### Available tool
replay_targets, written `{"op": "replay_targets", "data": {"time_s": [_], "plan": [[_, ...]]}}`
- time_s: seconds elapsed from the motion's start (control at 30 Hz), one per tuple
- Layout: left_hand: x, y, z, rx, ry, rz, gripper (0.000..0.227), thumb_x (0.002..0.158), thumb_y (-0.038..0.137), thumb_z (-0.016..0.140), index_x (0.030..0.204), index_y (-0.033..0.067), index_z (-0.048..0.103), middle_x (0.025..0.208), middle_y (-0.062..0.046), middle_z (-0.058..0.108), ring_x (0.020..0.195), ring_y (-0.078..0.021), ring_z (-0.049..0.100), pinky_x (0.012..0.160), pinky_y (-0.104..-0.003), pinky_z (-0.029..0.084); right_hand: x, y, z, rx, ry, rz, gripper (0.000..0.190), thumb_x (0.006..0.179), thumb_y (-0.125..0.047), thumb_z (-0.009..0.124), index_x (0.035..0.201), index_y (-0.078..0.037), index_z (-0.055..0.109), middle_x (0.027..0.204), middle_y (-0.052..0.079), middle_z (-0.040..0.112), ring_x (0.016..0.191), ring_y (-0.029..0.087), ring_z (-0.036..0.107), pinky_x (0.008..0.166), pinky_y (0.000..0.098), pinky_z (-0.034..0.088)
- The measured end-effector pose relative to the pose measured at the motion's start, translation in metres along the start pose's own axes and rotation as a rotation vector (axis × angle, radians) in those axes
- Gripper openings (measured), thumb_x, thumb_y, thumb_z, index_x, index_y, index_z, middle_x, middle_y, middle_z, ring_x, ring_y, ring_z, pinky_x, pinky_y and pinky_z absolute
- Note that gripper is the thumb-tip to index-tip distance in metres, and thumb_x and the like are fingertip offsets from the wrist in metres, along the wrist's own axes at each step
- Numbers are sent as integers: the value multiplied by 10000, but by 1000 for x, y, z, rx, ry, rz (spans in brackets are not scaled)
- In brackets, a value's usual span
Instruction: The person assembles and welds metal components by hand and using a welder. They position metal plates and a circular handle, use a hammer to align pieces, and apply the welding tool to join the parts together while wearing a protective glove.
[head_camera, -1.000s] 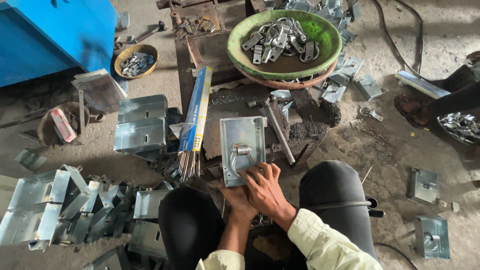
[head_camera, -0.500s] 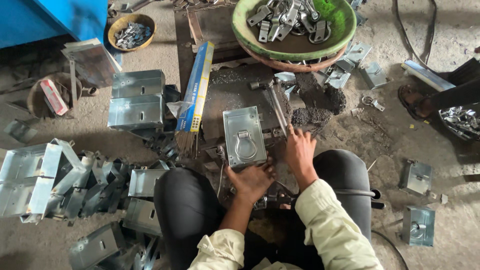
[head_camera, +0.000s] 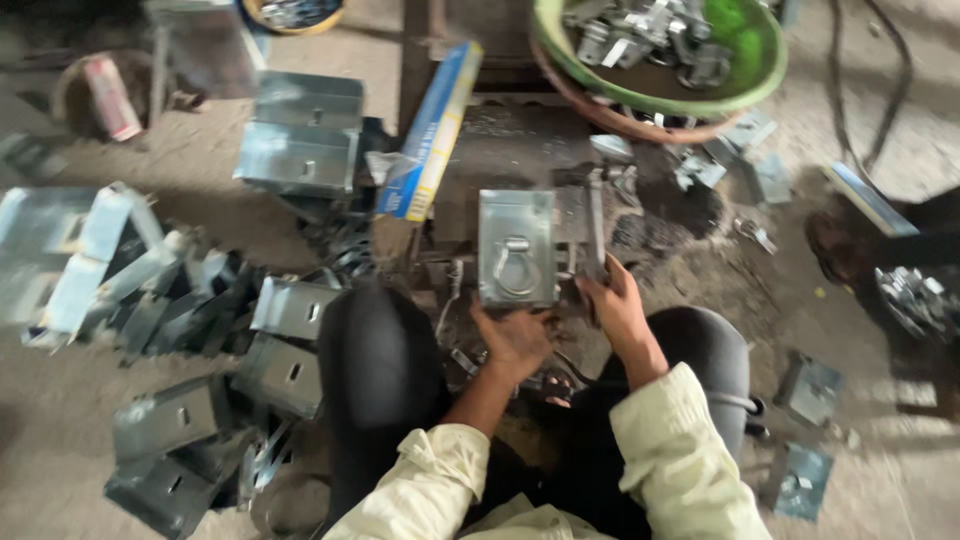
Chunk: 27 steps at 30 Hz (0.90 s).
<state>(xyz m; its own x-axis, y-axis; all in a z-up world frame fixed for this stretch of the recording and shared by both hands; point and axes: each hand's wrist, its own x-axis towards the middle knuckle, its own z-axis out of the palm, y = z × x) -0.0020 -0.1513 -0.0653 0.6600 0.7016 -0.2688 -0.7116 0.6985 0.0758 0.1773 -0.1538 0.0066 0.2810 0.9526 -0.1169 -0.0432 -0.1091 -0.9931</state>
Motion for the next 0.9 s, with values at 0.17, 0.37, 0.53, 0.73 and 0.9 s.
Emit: {"op": "replay_targets", "data": {"time_s": [0.17, 0.37, 0.53, 0.73, 0.9], "plan": [[4, -2, -5, -26, -55, -16, 1256, 686, 1026, 276, 1318, -17, 576, 1173, -199, 662, 1037, -342, 590, 911, -494, 449, -54, -44, 17, 68, 33, -261, 605, 925, -56, 684, 1471, -60, 424, 878, 10, 617, 613, 75, 589, 487, 246, 468], [10, -6, -8, 51, -77, 3, 1289, 659, 1023, 147, 1172, -52, 641, 1117, -166, 678, 1020, -304, 606, 904, -460, 434, -64, -60, 32, -156, 137, -223, 626, 965, -90, 665, 1557, -125, 463, 797, 20, 619, 552, 68, 508, 458, 257, 397], [9, -4, 1, 71, -52, 6, 1269, 698, 1025, 143, 1165, -49, 631, 1067, -147, 661, 1001, -301, 588, 917, -446, 438, -74, -60, 36, -713, 142, -613, 565, 894, -21, 718, 1444, -67, 596, 796, 101, 649, 607, 167, 564, 545, 311, 476], [18, -5, 1, 9, 59, -20, 1281, 674, 1028, 160, 1158, -63, 625, 1024, -159, 654, 966, -307, 584, 906, -436, 451, -92, -57, 46, -766, 134, -639, 525, 867, -38, 749, 1379, -92, 648, 824, 133, 671, 628, 210, 639, 578, 322, 525], [13, -6, -7, 44, -43, 11, 1289, 684, 1042, 183, 1150, -82, 608, 1040, -165, 665, 914, -296, 591, 853, -456, 450, -70, -61, 43, -615, 244, -394, 511, 909, -84, 721, 1400, -60, 579, 878, 70, 722, 570, 106, 637, 509, 298, 511]]}}
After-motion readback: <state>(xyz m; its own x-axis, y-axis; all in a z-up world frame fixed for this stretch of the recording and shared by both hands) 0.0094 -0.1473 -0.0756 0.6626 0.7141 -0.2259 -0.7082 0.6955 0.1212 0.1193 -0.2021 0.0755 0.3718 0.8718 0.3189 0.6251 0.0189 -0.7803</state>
